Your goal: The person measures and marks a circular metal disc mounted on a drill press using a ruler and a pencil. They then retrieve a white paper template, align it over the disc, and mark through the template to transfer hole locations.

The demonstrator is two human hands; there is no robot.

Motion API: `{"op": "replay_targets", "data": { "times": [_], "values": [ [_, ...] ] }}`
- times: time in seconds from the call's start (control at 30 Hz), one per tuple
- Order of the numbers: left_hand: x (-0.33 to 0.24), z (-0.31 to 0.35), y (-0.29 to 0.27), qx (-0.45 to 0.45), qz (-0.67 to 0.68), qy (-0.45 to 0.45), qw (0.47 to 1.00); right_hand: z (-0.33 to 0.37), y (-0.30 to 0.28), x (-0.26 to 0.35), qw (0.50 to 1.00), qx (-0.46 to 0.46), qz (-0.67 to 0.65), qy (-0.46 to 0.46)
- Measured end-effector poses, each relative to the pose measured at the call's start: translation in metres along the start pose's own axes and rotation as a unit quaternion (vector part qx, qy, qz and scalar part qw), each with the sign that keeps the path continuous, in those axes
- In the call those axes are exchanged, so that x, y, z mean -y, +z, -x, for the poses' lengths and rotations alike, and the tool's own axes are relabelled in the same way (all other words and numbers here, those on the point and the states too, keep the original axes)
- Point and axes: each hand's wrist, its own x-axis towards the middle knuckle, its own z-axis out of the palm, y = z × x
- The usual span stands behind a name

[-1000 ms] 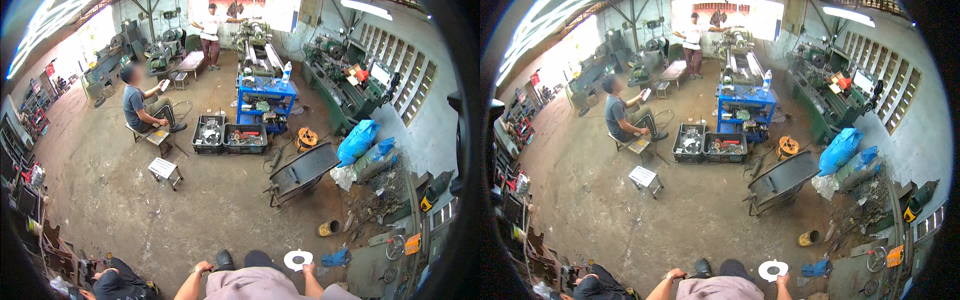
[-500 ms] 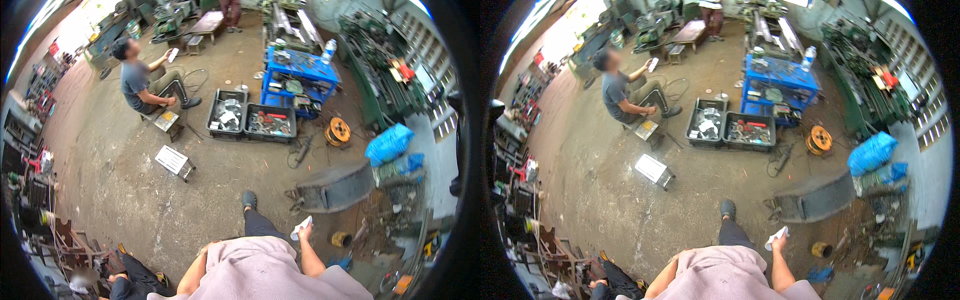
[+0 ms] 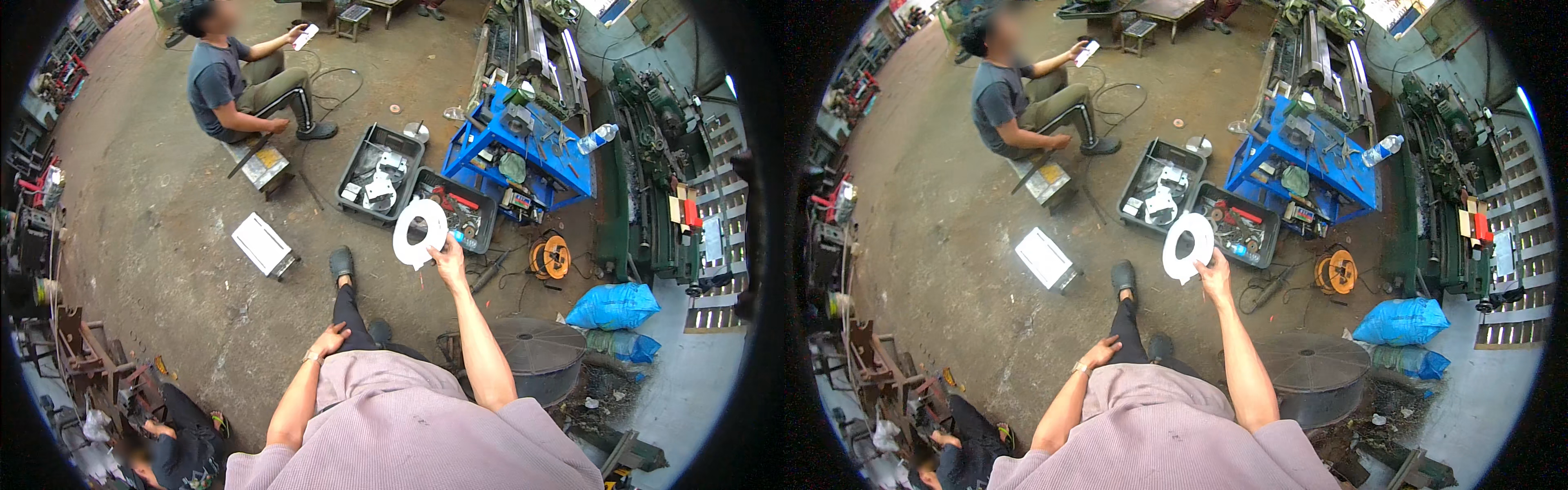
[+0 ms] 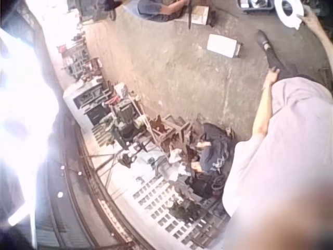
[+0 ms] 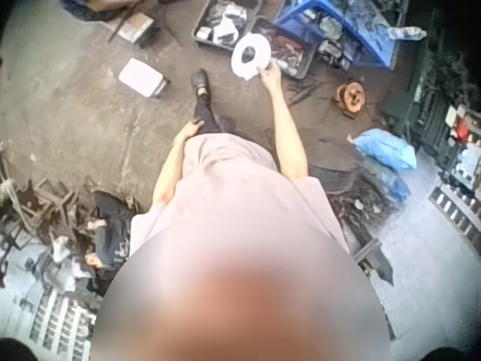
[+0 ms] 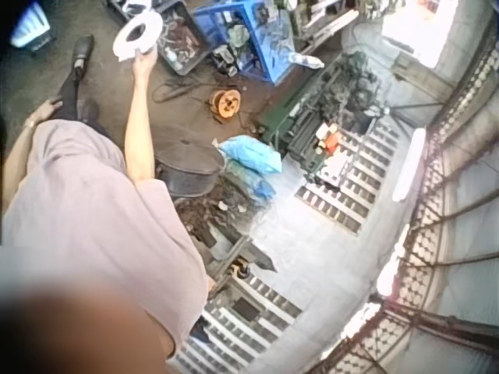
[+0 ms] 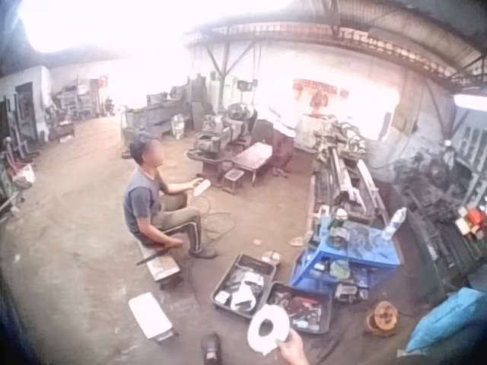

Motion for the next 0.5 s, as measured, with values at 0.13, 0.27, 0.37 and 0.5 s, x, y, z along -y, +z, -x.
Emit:
{"op": "replay_targets", "data": {
  "times": [0.13, 0.27, 0.37, 0.5],
  "values": [
    [-0.038, -0.062, -0.063, 0.027, -0.064, 0.025, 0.997, -0.036, -0.018, -0.014, 0.988, -0.078, 0.038, 0.126],
    [-0.060, -0.097, -0.105, 0.131, -0.128, -0.010, 0.983, -0.059, -0.037, -0.039, 0.972, -0.128, 0.076, 0.182],
    [-0.069, -0.108, -0.111, 0.157, -0.155, -0.054, 0.974, -0.087, -0.031, -0.059, 0.964, -0.145, 0.011, 0.223],
    [-0.083, -0.123, -0.116, 0.145, -0.139, -0.132, 0.971, -0.151, -0.008, -0.081, 0.965, -0.124, 0.009, 0.231]
  ]
}}
